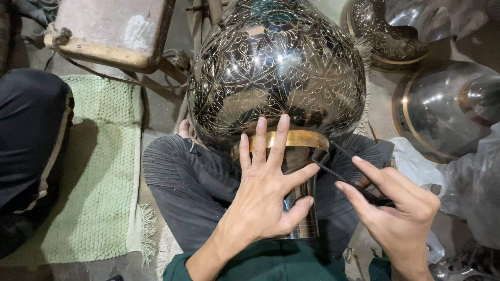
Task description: The person is sitting on the floor and using a small metal tool to engrave fine lines onto the neck of a large, dark, ornate metal vase. They rotate the vase periodically to work on different sections of the neck.
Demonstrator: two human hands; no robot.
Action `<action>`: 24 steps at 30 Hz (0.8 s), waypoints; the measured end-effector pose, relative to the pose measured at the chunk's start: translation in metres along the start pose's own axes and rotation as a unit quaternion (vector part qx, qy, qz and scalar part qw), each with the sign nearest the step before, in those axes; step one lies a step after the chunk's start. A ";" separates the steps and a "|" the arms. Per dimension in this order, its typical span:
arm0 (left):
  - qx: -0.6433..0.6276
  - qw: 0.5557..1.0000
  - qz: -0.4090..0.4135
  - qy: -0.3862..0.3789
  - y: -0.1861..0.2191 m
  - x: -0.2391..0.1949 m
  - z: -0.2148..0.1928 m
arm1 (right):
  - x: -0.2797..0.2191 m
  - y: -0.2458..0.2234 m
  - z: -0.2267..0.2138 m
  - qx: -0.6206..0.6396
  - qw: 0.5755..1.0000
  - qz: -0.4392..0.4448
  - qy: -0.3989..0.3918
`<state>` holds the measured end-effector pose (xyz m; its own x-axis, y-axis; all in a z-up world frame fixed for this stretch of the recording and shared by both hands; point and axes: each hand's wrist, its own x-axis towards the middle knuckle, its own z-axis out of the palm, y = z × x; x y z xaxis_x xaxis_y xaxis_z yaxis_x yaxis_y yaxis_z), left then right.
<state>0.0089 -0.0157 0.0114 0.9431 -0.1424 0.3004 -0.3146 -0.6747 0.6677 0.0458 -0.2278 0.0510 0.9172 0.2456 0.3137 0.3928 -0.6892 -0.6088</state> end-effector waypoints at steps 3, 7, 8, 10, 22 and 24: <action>0.004 1.000 -0.001 0.001 0.000 -0.001 0.001 | -0.001 0.002 0.000 -0.005 1.000 -0.001 -0.002; 0.004 1.000 -0.003 0.001 -0.001 -0.002 0.002 | -0.001 0.001 0.001 -0.006 1.000 -0.002 0.003; 0.004 1.000 -0.003 0.000 -0.001 -0.002 0.002 | -0.001 0.000 0.001 -0.010 1.000 -0.003 0.002; 0.003 1.000 -0.004 -0.001 -0.001 -0.001 0.002 | -0.001 -0.001 0.000 -0.018 1.000 -0.004 0.002; -0.006 1.000 0.009 0.016 0.001 -0.006 -0.001 | 0.004 -0.008 -0.007 -0.120 0.989 -0.090 -0.016; -0.055 0.997 0.013 0.059 0.005 -0.015 -0.003 | 0.013 -0.007 -0.013 -0.187 0.965 -0.178 -0.057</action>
<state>-0.0069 -0.0149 0.0120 0.9174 -0.0690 0.3920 -0.3548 -0.5882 0.7267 0.0543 -0.2289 0.0689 0.7383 0.5703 0.3600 0.6523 -0.7396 -0.1661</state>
